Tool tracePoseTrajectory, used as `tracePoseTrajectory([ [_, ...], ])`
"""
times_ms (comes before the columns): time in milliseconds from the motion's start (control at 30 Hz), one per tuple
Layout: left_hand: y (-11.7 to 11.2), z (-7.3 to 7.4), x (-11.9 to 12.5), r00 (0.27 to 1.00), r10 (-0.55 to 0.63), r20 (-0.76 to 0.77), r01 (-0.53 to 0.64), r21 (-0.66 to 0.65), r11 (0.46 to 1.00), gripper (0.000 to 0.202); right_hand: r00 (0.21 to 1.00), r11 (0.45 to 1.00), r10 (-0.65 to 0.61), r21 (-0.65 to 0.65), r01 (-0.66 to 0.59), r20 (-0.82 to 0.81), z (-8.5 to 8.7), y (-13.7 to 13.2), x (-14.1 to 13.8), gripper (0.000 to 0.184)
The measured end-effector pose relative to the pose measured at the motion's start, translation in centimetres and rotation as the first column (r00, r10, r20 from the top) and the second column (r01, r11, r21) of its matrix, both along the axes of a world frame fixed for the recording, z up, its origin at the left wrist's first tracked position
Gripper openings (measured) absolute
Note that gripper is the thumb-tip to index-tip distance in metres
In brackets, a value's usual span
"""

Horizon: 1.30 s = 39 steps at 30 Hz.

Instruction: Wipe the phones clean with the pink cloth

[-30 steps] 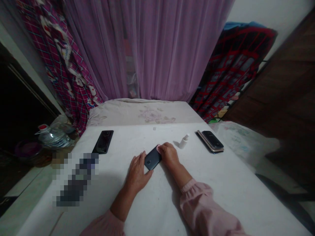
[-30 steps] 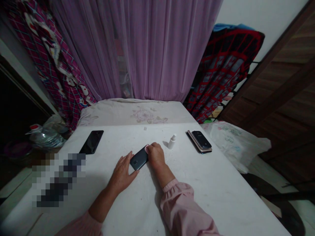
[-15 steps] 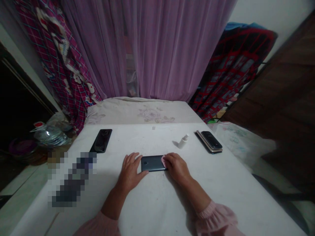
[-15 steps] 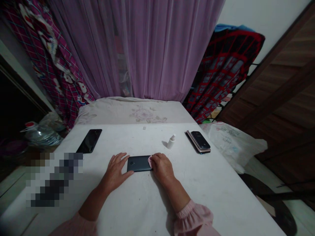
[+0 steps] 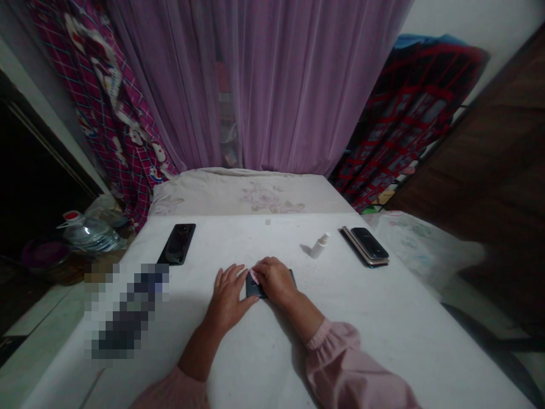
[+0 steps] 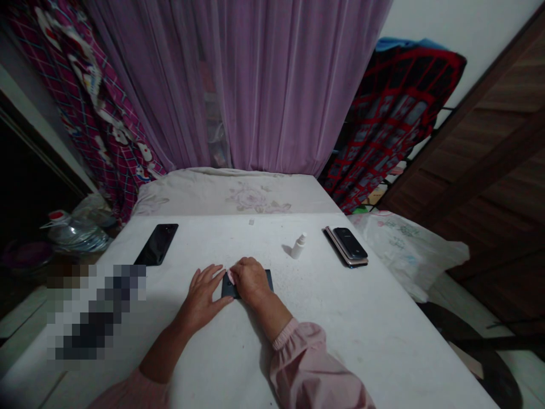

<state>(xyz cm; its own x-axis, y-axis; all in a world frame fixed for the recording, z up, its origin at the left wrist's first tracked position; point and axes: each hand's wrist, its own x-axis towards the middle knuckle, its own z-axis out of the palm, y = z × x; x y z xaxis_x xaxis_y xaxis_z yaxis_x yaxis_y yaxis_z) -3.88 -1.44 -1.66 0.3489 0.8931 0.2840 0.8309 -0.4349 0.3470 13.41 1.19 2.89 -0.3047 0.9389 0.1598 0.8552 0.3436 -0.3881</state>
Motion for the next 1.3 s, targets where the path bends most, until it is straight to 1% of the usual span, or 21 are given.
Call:
tracePoseTrajectory([
  [100,0.3,0.1,-0.3,1.0,-0.02,-0.004,0.02,-0.01,1.0,0.051,1.0,0.999,-0.018,-0.029,0.018,-0.013,0.1,0.0,1.3,0.019],
  [167,0.5,0.2,-0.5,1.0,-0.027,-0.002,0.027,-0.01,1.0,0.044,0.998,0.996,-0.058,-0.066,0.057,-0.02,0.2,-0.2,2.8,0.02],
  [233,0.6,0.2,-0.5,1.0,-0.016,0.003,0.016,-0.003,1.0,0.041,0.994,0.99,-0.1,-0.103,0.095,-0.045,0.1,-0.7,4.1,0.021],
  [300,0.7,0.3,-0.1,1.0,0.02,0.011,-0.02,0.017,1.0,0.041,0.985,0.982,-0.157,-0.115,0.148,-0.073,-0.2,-1.5,4.9,0.022],
  [367,0.8,0.7,0.6,0.997,0.079,0.021,-0.08,0.047,0.996,0.036,0.969,0.971,-0.227,-0.1,0.217,-0.098,-0.7,-2.5,5.1,0.023],
  [433,1.1,1.4,1.5,0.988,0.153,0.03,-0.155,0.068,0.986,0.027,0.952,0.961,-0.274,-0.07,0.267,-0.136,-1.3,-3.6,4.9,0.024],
  [500,1.2,2.3,2.4,0.981,0.19,0.03,-0.192,0.073,0.979,0.019,0.941,0.96,-0.28,-0.038,0.278,-0.191,-1.8,-4.8,4.7,0.026],
  [600,0.3,3.1,3.7,0.98,0.198,0.023,-0.2,0.065,0.978,0.016,0.927,0.965,-0.253,-0.001,0.263,-0.279,-2.5,-6.6,4.8,0.029],
  [700,-2.2,2.6,4.8,0.993,0.122,-0.005,-0.121,0.082,0.989,0.033,0.92,0.97,-0.217,0.033,0.24,-0.327,-3.1,-7.5,5.1,0.029],
  [800,-4.6,1.6,5.6,0.994,0.072,-0.077,-0.065,0.091,0.994,0.063,0.921,0.974,-0.202,0.032,0.226,-0.334,-3.3,-6.9,5.2,0.028],
  [833,-5.0,1.3,5.8,0.993,0.053,-0.102,-0.045,0.081,0.996,0.069,0.923,0.974,-0.205,0.023,0.225,-0.327,-3.3,-6.4,5.1,0.027],
  [900,-5.2,1.1,6.0,0.99,0.033,-0.14,-0.027,0.047,0.999,0.074,0.929,0.974,-0.212,0.009,0.226,-0.302,-3.1,-4.8,4.8,0.026],
  [1033,-3.8,1.6,5.9,0.984,-0.002,-0.179,-0.004,-0.037,0.999,0.075,0.937,0.969,-0.238,0.003,0.247,-0.255,-2.5,-1.2,4.2,0.025],
  [1133,-2.0,2.6,4.8,0.977,-0.07,-0.203,0.046,-0.12,0.992,0.074,0.931,0.955,-0.286,0.016,0.297,-0.226,-2.3,0.5,4.0,0.024],
  [1233,-0.3,3.7,3.2,0.958,-0.193,-0.211,0.144,-0.227,0.963,0.071,0.921,0.944,-0.314,0.028,0.328,-0.229,-2.4,0.7,4.3,0.024],
  [1267,0.0,3.9,2.8,0.954,-0.216,-0.209,0.163,-0.247,0.955,0.068,0.92,0.944,-0.314,0.032,0.33,-0.235,-2.5,0.5,4.4,0.023],
  [1300,0.1,4.0,2.5,0.956,-0.208,-0.208,0.153,-0.253,0.955,0.064,0.921,0.945,-0.307,0.036,0.325,-0.24,-2.6,0.0,4.6,0.023],
])
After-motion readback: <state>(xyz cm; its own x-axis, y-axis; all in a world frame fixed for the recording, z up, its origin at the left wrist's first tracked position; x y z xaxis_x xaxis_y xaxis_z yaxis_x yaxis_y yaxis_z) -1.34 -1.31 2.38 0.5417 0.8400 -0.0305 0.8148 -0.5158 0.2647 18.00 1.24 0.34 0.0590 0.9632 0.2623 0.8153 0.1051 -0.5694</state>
